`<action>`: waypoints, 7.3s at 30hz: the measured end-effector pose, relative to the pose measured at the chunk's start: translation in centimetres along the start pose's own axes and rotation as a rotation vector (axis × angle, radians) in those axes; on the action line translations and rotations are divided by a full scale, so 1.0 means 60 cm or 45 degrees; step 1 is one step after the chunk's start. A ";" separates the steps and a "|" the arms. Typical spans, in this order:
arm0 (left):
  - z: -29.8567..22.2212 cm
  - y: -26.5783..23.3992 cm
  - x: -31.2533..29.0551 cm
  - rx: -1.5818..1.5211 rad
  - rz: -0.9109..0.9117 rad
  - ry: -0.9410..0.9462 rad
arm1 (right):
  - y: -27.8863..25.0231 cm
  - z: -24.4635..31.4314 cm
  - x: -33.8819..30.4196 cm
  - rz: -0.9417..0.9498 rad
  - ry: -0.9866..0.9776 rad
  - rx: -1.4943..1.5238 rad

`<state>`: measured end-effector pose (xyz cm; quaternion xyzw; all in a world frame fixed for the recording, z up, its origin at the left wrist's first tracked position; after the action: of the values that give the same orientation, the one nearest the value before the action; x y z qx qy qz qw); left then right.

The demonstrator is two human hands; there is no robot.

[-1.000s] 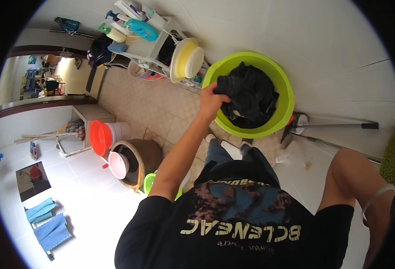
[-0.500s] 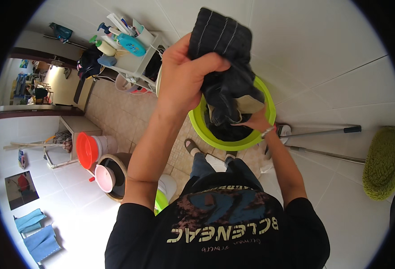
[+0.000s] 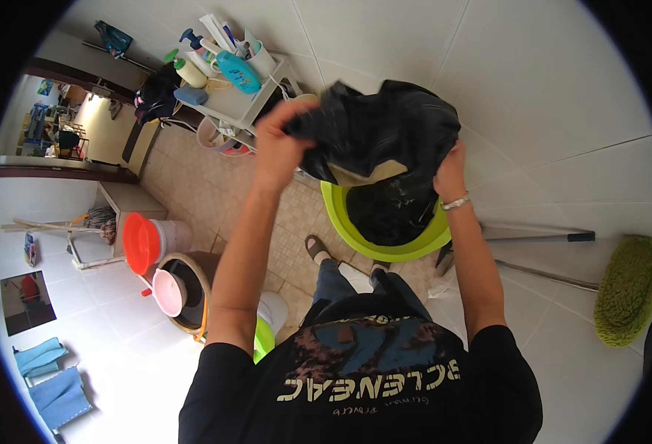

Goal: The person hand-washes clothes in a green basin, repeatedly submerging, scrubbing, and wringing items including a pink cloth, a yellow cloth, and dark garments. The person transfers some items to a second basin and continues washing.

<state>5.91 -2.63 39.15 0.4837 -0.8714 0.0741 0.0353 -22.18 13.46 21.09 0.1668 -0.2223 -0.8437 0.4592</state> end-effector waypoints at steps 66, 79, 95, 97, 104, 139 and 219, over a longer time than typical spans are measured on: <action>0.480 0.264 -0.094 0.322 -0.273 0.141 | 0.132 0.084 -0.131 0.318 0.249 -0.295; 0.213 0.282 -0.085 0.521 0.236 0.462 | 0.054 -0.143 -0.211 0.128 0.894 0.959; 0.273 0.313 -0.161 0.831 1.027 0.386 | 0.039 -0.154 -0.199 0.106 0.790 1.317; 0.261 0.322 -0.174 0.858 0.990 0.545 | 0.032 -0.169 -0.201 0.066 0.824 1.299; 0.284 0.249 -0.102 -0.820 0.958 -0.702 | 0.050 -0.174 -0.197 0.073 0.790 1.144; 0.309 0.290 -0.036 0.546 0.425 -0.419 | 0.063 -0.173 -0.142 0.341 0.400 -1.218; 0.295 0.290 -0.096 -0.264 0.584 -0.919 | 0.290 0.124 -0.181 0.947 -0.914 -1.526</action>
<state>-5.62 8.37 19.27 0.2666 -0.9155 -0.1816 -0.2406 -7.94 15.99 37.41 -0.4768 0.0944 -0.6132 0.6227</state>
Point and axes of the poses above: each hand's wrist, its own x-axis towards the middle knuckle, its own y-axis out of the palm, z = x × y, the point moved 9 cm from there along x, towards the middle knuckle, and after that the axes turned 1 degree about x, right-handed, at the moved point
